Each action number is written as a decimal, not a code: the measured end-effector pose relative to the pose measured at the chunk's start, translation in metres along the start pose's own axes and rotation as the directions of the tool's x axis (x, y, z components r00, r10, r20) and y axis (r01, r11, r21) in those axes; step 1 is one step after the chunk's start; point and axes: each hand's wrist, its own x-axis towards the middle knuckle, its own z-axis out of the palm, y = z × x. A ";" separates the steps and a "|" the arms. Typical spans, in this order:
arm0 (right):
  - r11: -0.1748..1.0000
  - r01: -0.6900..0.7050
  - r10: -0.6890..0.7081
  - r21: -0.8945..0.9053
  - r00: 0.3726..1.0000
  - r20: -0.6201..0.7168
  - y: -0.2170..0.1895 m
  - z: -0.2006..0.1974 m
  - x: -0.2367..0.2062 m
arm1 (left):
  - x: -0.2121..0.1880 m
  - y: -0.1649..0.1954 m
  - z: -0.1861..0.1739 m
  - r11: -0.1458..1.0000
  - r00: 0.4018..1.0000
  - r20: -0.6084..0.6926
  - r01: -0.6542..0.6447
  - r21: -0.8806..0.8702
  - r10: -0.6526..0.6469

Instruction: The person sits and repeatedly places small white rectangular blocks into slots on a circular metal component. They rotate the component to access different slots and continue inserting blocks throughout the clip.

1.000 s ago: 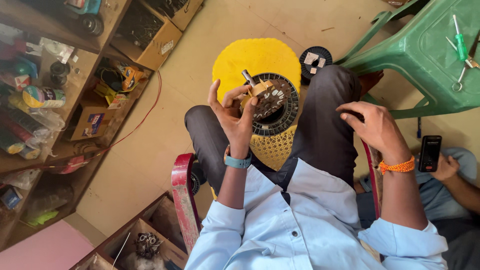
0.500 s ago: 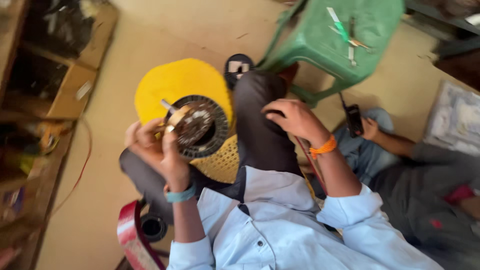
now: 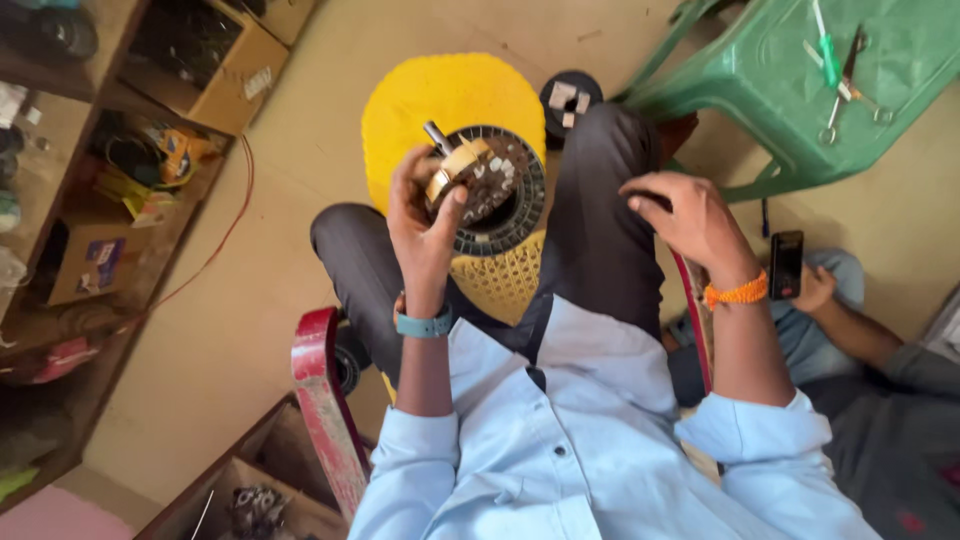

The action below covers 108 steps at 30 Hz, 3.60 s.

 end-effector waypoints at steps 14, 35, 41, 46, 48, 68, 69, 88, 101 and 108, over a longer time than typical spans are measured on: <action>0.961 0.255 -0.211 0.108 0.927 -0.310 -0.079 0.057 0.016 | 0.002 0.009 0.013 0.976 0.994 -0.099 0.061 0.210 -0.040; 0.940 0.341 -0.317 -0.020 0.847 -0.427 -0.064 0.106 0.031 | 0.008 -0.005 0.021 0.956 0.982 -0.175 -0.013 0.292 0.067; 0.684 -0.072 0.079 0.726 0.997 0.024 -0.050 0.065 0.021 | 0.010 -0.004 0.025 0.959 0.975 -0.215 0.006 0.285 0.058; 0.732 -0.028 -0.070 0.681 0.991 0.116 -0.076 0.021 0.029 | 0.009 -0.003 0.025 0.953 0.975 -0.200 -0.029 0.301 0.093; 0.692 -0.015 -0.073 0.721 0.993 0.092 -0.093 0.014 0.048 | 0.009 -0.002 0.025 0.949 0.974 -0.191 -0.056 0.311 0.120; 0.926 0.193 -0.311 0.325 0.876 0.367 -0.150 -0.017 0.146 | 0.010 0.005 0.027 0.949 0.962 -0.198 -0.124 0.291 0.187; 0.902 0.259 -0.380 0.345 0.857 0.348 -0.151 -0.018 0.149 | 0.009 0.005 0.027 0.953 0.965 -0.202 -0.103 0.286 0.165; 0.991 0.127 -0.087 -0.046 0.863 0.498 -0.118 0.079 0.239 | 0.025 -0.002 -0.006 0.813 0.965 0.162 0.260 -0.521 -0.205; 0.954 0.288 -0.264 -0.081 0.939 0.220 -0.161 0.022 0.206 | 0.075 -0.030 -0.025 0.694 0.928 0.280 0.370 -0.617 -0.245; 0.859 0.499 -0.470 -0.111 0.856 0.216 -0.165 0.038 0.219 | 0.087 -0.021 -0.022 0.681 0.902 0.383 0.408 -0.608 -0.199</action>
